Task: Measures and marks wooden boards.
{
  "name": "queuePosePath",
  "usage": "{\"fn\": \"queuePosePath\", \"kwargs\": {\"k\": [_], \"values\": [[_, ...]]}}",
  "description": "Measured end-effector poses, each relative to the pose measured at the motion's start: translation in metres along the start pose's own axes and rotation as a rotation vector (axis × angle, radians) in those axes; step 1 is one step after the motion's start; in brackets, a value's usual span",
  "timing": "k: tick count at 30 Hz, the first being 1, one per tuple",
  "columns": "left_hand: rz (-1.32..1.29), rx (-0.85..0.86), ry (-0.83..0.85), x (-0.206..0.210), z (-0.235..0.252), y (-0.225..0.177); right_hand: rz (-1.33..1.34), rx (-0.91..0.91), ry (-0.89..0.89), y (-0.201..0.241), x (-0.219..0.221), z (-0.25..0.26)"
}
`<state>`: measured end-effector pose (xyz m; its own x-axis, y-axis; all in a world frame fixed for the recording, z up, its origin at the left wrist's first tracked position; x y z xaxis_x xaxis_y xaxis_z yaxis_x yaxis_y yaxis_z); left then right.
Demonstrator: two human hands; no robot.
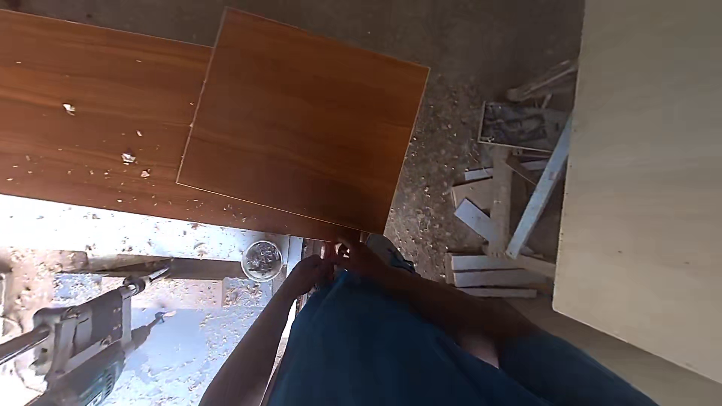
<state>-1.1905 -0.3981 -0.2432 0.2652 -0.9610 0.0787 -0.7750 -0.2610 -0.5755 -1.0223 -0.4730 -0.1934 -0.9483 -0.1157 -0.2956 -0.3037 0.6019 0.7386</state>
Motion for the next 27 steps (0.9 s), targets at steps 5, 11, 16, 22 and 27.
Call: {"fn": "queuePosePath", "kwargs": {"k": [5,11,16,22,27], "values": [[0.227,0.01,0.006,0.008,0.013,-0.036,-0.174,0.031,-0.114,-0.003,-0.03,-0.027],[0.668,0.056,-0.028,0.02,0.014,-0.087,0.187,0.297,0.034,-0.026,-0.022,-0.031],[0.479,0.026,-0.122,0.014,0.005,-0.081,0.518,0.428,-0.003,-0.044,-0.007,-0.03],[0.065,-0.034,0.098,0.04,0.005,-0.018,0.135,0.403,0.256,-0.057,0.006,-0.029],[0.446,0.037,0.182,0.052,0.005,-0.053,0.347,0.413,0.224,-0.073,0.007,-0.037]]}}
Point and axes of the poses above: each hand's wrist, its own z-axis towards the middle knuckle, its own x-axis out of the palm, y = z × x, the point moved 4 cm from there along z, towards the middle knuckle, and after that the axes turned 5 degrees about -x, right-handed, at the moved point
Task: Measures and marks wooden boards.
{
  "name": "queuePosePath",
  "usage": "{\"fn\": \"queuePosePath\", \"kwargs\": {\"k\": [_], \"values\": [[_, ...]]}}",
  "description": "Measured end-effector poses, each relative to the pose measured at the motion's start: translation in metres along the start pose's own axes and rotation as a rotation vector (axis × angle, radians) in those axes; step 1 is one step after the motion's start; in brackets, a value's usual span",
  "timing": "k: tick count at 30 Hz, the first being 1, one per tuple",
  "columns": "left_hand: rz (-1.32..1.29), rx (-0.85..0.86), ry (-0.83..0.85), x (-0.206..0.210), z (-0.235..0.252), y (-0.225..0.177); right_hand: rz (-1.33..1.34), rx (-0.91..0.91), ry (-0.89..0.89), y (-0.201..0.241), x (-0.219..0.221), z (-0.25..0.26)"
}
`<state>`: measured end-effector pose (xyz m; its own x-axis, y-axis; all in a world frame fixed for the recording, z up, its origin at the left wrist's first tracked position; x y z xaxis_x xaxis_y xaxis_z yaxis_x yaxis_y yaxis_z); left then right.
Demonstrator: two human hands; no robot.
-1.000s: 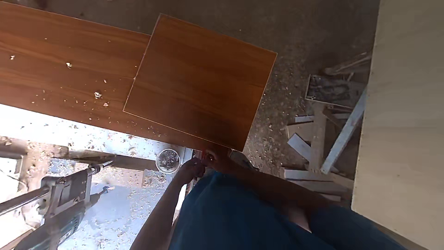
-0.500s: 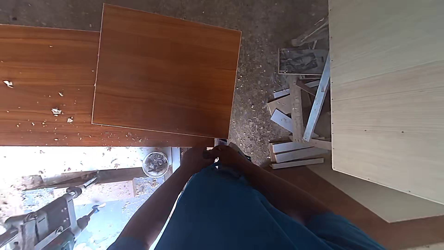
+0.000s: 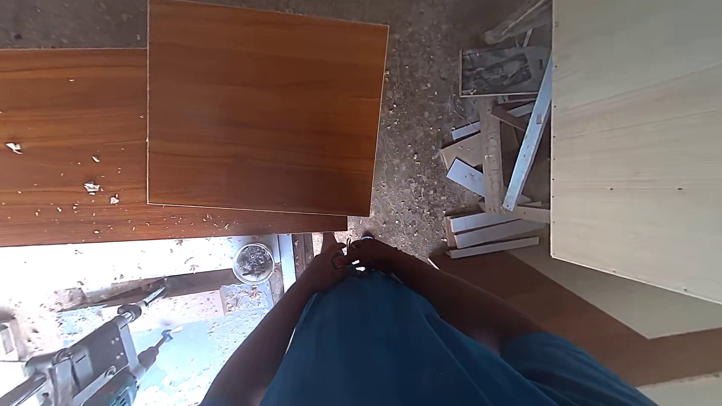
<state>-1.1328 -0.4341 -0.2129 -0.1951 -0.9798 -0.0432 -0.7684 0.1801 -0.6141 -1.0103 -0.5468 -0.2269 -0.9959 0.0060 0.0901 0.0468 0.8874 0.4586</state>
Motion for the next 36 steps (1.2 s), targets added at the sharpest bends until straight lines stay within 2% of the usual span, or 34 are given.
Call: {"fn": "queuePosePath", "kwargs": {"k": [3,6,8,11,14,15,16,17,18,20,23,26,28,30,33,34,36], "values": [[0.214,0.056,-0.027,-0.034,0.001,-0.016,0.125,-0.073,-0.158,0.006,-0.026,-0.005],[0.454,-0.115,-0.107,-0.09,-0.005,-0.013,0.337,-0.04,-0.435,-0.01,-0.06,-0.003],[0.589,-0.257,-0.247,-0.128,-0.008,0.0,0.472,0.009,-0.572,-0.026,-0.071,0.007],[0.699,-0.384,-0.436,-0.165,-0.005,0.024,0.536,0.089,-0.655,-0.032,-0.072,0.023],[0.732,-0.414,-0.491,-0.172,-0.002,0.03,0.436,0.075,-0.744,-0.016,-0.065,0.017],[0.739,-0.422,-0.495,-0.171,-0.002,0.029,0.368,0.12,-0.713,-0.001,-0.062,0.002],[0.737,-0.419,-0.499,-0.168,-0.003,0.028,0.332,0.182,-0.573,0.017,-0.062,-0.017],[0.739,-0.415,-0.503,-0.167,-0.003,0.027,0.288,0.187,-0.515,0.02,-0.064,-0.022],[0.745,-0.414,-0.503,-0.168,-0.003,0.026,0.206,0.092,-0.621,0.003,-0.066,-0.011],[0.77,-0.407,-0.493,-0.17,0.0,0.025,0.157,-0.03,-0.624,-0.016,-0.077,-0.001],[0.801,-0.416,-0.438,-0.175,0.0,0.021,0.181,-0.115,-0.529,-0.005,-0.084,-0.011],[0.835,-0.409,-0.391,-0.178,0.0,0.014,0.003,-0.139,-0.415,0.024,-0.081,-0.022],[0.854,-0.415,-0.371,-0.178,0.002,0.013,-0.044,-0.15,-0.421,0.037,-0.08,-0.02],[0.866,-0.416,-0.36,-0.179,0.004,0.014,0.022,-0.249,-0.499,0.042,-0.081,-0.011],[0.872,-0.428,-0.342,-0.181,0.006,0.01,0.425,-0.489,-0.618,0.05,-0.082,-0.004],[0.876,-0.43,-0.34,-0.181,0.007,0.009,0.61,-0.558,-0.599,0.051,-0.081,-0.002],[0.886,-0.431,-0.327,-0.182,0.007,0.007,0.891,-0.612,-0.452,0.054,-0.078,0.0]]}}
Point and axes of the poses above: each hand's wrist, its own z-axis towards the middle knuckle, its own x-axis out of the palm, y = z × x, the point moved 4 cm from there along z, towards the middle knuckle, and after that the axes turned 5 degrees about -x, right-handed, at the moved point
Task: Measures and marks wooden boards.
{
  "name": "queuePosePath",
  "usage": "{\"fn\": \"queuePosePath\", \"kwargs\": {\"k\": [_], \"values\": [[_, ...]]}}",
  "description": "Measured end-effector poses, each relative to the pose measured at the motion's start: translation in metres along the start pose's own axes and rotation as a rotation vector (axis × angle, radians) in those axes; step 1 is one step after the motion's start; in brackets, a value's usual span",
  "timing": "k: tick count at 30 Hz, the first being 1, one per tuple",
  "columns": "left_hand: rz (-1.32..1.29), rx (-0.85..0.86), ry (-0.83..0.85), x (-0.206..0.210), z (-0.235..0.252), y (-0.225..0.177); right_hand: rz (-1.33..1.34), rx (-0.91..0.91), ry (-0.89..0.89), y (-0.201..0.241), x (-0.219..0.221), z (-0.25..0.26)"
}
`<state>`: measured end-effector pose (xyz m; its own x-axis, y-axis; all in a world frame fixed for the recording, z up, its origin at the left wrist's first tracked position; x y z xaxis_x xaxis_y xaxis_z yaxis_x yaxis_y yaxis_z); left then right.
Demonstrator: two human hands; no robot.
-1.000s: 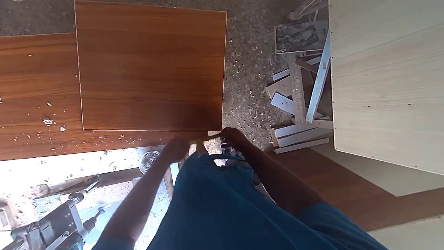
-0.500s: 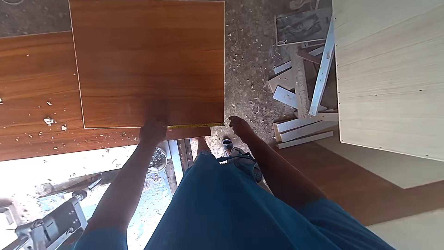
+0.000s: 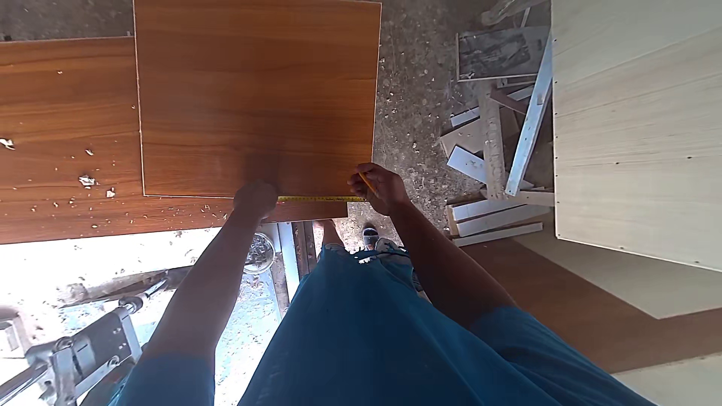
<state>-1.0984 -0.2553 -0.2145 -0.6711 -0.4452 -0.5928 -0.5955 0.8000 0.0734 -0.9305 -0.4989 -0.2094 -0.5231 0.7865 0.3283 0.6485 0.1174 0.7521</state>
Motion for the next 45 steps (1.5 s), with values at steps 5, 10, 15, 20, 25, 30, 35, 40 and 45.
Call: {"fn": "queuePosePath", "kwargs": {"k": [5,10,15,20,25,30,35,40,45], "values": [[0.034,0.0,0.026,-0.004,-0.001,-0.003,-0.273,-0.098,0.117,-0.01,0.01,0.011],[0.034,-0.007,0.035,-0.005,0.0,-0.004,-0.5,-0.208,0.08,-0.031,0.018,0.013],[0.026,-0.004,0.034,-0.003,0.001,-0.002,-0.54,-0.194,0.013,-0.039,0.015,0.002],[0.039,0.004,0.032,-0.002,0.001,-0.002,-0.566,-0.167,0.057,-0.048,0.006,0.014],[0.052,0.007,0.038,-0.001,0.002,-0.001,-0.736,-0.077,0.097,-0.049,0.009,0.017],[-0.023,0.122,0.026,-0.002,0.001,0.001,-0.665,-0.029,0.049,-0.024,0.032,-0.014],[-0.019,0.079,0.017,0.0,0.0,0.001,-0.695,-0.046,0.036,-0.005,0.031,-0.021],[-0.023,0.079,0.019,0.003,0.004,0.009,-0.743,-0.077,0.103,-0.031,0.008,0.015],[-0.023,0.093,0.005,0.004,0.004,0.009,-0.808,-0.055,0.11,-0.034,0.014,0.018]]}}
Point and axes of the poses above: each hand's wrist, its own z-axis towards the middle knuckle, its own x-axis out of the palm, y = z × x, the point moved 4 cm from there along z, towards the middle knuckle, and after that the axes turned 5 degrees about -x, right-handed, at the moved point
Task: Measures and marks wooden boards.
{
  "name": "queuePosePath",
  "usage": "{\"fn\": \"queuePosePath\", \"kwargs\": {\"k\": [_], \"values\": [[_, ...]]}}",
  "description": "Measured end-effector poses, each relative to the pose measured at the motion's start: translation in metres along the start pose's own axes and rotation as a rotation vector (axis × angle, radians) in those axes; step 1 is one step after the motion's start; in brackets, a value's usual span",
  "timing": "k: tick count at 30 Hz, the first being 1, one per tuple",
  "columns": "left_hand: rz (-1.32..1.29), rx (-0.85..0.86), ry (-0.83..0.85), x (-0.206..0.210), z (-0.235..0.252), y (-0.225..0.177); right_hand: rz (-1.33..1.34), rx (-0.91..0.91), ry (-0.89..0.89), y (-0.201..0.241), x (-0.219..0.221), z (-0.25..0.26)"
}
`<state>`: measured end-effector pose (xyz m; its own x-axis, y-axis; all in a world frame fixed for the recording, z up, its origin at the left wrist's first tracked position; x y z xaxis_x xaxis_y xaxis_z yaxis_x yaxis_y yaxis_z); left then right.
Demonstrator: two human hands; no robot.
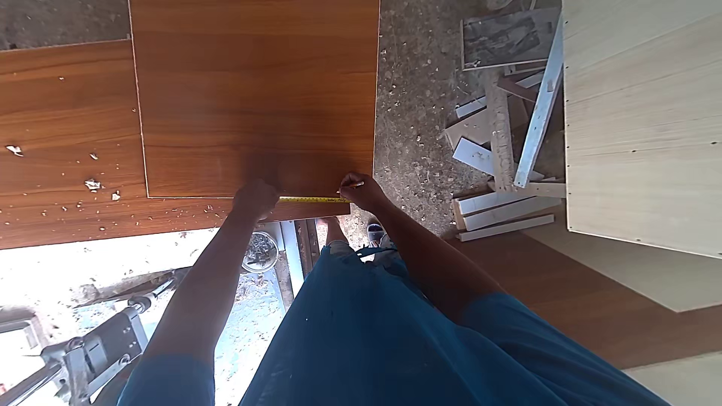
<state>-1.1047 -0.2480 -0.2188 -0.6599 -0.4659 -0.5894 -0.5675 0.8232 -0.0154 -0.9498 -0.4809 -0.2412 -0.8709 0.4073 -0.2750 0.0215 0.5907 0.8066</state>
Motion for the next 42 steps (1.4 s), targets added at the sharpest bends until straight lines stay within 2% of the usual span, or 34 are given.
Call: {"fn": "queuePosePath", "kwargs": {"k": [6,34,36,39,41,42], "values": [[-0.004,-0.069,-0.002,0.0,-0.001,-0.004,-0.095,0.017,0.02,-0.013,0.002,0.005],[0.005,-0.109,0.015,-0.001,0.0,-0.007,-0.181,-0.025,-0.009,-0.014,0.009,0.002],[0.014,-0.108,0.014,-0.001,0.0,-0.007,-0.121,0.003,-0.064,-0.008,0.008,-0.005],[-0.005,-0.102,-0.002,-0.003,-0.003,-0.006,0.175,0.073,-0.206,0.029,0.002,-0.036],[-0.067,-0.07,0.02,0.001,-0.007,-0.001,0.351,-0.019,-0.244,0.017,-0.003,-0.034],[-0.137,-0.038,0.032,0.007,-0.009,0.003,0.383,-0.05,-0.167,0.012,-0.004,-0.036]]}}
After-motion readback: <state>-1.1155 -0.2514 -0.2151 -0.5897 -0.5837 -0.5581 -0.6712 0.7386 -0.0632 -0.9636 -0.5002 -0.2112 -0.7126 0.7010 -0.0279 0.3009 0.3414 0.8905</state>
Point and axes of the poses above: each hand's wrist, its own z-axis towards the middle knuckle, its own x-axis out of the palm, y = z × x, the point moved 4 cm from there along z, towards the middle knuckle, and after that the axes turned 5 degrees about -x, right-handed, at the moved point
